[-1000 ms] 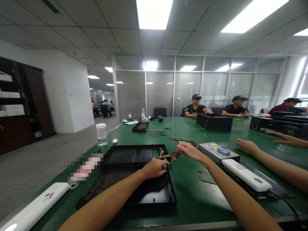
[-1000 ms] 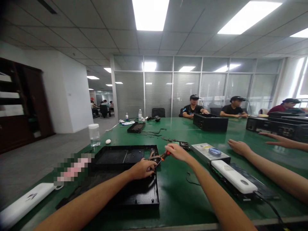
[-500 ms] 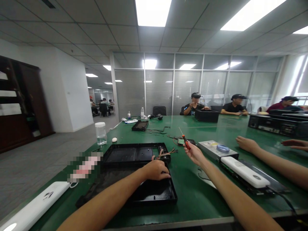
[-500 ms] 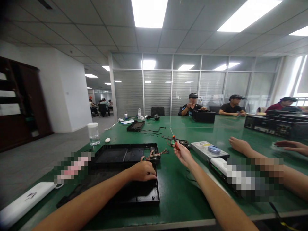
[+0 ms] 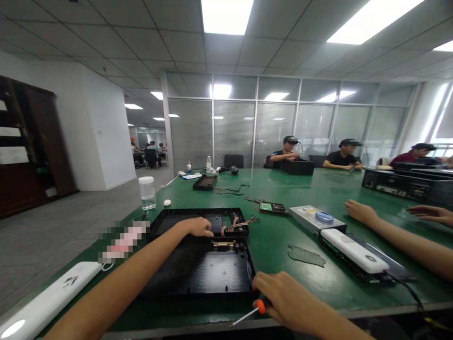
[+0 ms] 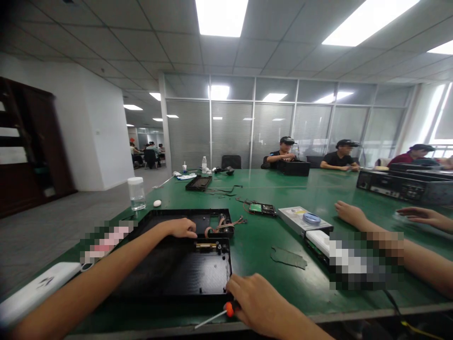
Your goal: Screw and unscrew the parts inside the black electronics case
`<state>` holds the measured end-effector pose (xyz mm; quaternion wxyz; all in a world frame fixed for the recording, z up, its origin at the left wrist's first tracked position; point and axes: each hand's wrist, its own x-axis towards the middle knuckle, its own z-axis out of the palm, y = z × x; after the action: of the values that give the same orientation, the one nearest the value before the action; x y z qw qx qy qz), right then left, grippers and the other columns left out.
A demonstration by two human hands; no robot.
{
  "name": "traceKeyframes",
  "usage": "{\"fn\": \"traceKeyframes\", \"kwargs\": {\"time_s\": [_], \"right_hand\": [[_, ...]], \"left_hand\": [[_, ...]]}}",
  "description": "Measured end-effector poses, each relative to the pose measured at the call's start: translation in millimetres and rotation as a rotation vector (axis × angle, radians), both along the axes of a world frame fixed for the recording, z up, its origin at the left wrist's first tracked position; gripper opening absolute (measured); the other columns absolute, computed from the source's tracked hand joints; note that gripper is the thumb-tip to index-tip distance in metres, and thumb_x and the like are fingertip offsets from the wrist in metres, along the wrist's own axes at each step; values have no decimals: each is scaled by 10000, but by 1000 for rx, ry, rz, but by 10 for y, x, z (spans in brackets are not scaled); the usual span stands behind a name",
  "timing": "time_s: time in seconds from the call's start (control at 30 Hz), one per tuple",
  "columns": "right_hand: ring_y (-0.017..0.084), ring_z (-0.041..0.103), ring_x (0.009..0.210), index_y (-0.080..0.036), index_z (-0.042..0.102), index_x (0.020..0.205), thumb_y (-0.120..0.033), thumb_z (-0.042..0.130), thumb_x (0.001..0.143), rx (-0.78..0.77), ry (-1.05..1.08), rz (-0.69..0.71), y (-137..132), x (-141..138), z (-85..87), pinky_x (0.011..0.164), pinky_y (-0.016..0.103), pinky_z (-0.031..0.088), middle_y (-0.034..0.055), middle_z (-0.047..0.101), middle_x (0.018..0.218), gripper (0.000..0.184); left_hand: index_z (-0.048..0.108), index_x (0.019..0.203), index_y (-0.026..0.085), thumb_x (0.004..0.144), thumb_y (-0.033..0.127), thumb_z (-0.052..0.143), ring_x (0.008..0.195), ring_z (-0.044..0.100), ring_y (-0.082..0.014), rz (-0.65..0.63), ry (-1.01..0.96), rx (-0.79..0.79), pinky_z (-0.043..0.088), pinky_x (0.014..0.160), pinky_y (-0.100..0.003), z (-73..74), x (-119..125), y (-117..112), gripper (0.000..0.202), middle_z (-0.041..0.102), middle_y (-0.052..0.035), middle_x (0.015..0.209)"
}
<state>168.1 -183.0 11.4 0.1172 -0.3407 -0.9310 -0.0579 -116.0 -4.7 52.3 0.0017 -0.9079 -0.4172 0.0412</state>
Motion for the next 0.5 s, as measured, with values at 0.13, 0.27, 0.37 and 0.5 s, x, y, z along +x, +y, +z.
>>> {"fn": "traceKeyframes", "kwargs": {"time_s": [0.13,0.27,0.37,0.5], "right_hand": [[144,524,684,-208,456,811,-114,499,709,23,9,-95,-103,70,-129,566,250,297,-10,565,810,145],[150,522,689,-209,443,813,-134,475,736,19,55,-161,10,54,-243,580,249,322,4,559,810,112],[159,534,716,-205,456,823,-175,469,763,-6,73,-182,276,2,-250,607,246,358,31,567,818,69],[199,561,794,-180,512,891,-274,475,797,-109,198,-179,898,-106,-148,698,289,404,82,587,886,138]], "left_hand": [[577,789,182,692,241,598,772,561,-163,-126,70,95,406,668,-220,-126,-46,-3,116,609,-14,815],[578,902,195,681,233,614,885,542,-186,-165,24,185,397,764,-249,-2,10,-30,227,603,-31,930],[575,930,190,701,262,613,895,533,-180,-170,-30,200,384,790,-247,272,19,-89,243,597,-29,942],[573,908,181,716,296,608,865,531,-177,-225,-39,219,379,774,-252,645,57,-392,226,594,-26,912]]}}
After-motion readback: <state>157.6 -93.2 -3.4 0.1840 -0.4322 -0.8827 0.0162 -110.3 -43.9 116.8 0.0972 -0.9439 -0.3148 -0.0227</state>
